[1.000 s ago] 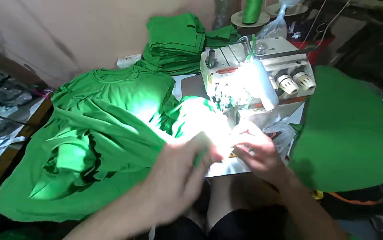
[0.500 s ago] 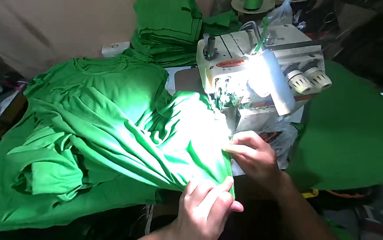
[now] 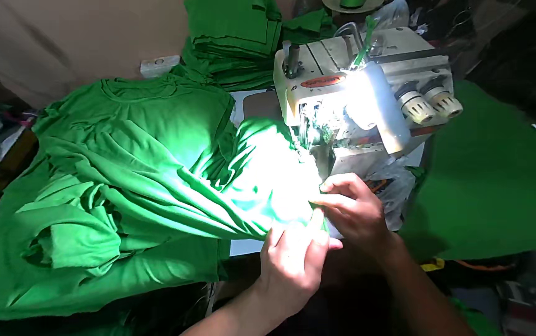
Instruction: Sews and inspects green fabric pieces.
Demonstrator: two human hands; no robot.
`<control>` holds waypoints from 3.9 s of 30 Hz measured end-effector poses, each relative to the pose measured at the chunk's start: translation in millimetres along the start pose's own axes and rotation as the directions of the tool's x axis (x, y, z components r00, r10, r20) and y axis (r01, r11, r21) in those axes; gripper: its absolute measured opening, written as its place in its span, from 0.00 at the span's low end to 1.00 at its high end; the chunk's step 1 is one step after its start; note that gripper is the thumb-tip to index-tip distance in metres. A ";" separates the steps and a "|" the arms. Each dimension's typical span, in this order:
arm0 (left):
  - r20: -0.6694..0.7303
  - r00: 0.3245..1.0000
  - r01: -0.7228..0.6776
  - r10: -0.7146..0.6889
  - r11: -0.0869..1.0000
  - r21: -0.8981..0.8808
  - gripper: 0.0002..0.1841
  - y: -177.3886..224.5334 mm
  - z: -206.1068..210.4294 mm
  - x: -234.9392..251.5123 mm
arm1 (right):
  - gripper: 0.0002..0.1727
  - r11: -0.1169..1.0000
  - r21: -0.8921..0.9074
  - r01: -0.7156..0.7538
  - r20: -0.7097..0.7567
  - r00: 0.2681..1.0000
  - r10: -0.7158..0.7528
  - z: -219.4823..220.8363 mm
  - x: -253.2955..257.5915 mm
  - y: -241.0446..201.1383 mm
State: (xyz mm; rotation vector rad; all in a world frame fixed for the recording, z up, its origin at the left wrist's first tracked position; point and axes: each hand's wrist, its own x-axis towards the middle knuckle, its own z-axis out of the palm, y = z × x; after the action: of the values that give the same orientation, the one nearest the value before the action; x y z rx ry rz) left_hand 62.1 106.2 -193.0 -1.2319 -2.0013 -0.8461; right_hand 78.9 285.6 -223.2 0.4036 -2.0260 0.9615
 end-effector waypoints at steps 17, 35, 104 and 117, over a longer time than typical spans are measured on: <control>0.145 0.954 0.254 -0.263 0.964 0.082 0.10 -31.9 -30.2 99.3 | 0.13 0.818 0.311 -0.484 0.023 0.864 0.503 18.8 14.5 -50.8; 0.082 0.996 -0.032 0.021 0.990 0.135 0.15 -2.9 -0.8 28.5 | 0.13 0.564 0.576 -0.592 0.291 0.793 0.535 24.9 -24.0 -73.4; -0.013 1.000 -0.019 0.014 0.901 -0.434 0.21 50.0 -189.5 -1.9 | 0.11 0.908 0.414 0.060 -0.184 0.983 0.019 48.4 -25.7 -193.6; 0.651 0.720 0.686 -0.241 0.386 -0.616 0.09 -5.9 -153.1 30.5 | 0.20 0.250 0.843 -0.477 0.248 0.755 0.606 -19.6 -24.6 -161.0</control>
State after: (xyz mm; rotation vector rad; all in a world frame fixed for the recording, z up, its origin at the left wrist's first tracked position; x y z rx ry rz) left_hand 73.3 -0.6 -79.5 -1.4124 -2.4882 -2.2308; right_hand 197.9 193.5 -157.8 0.1043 -1.3389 2.4623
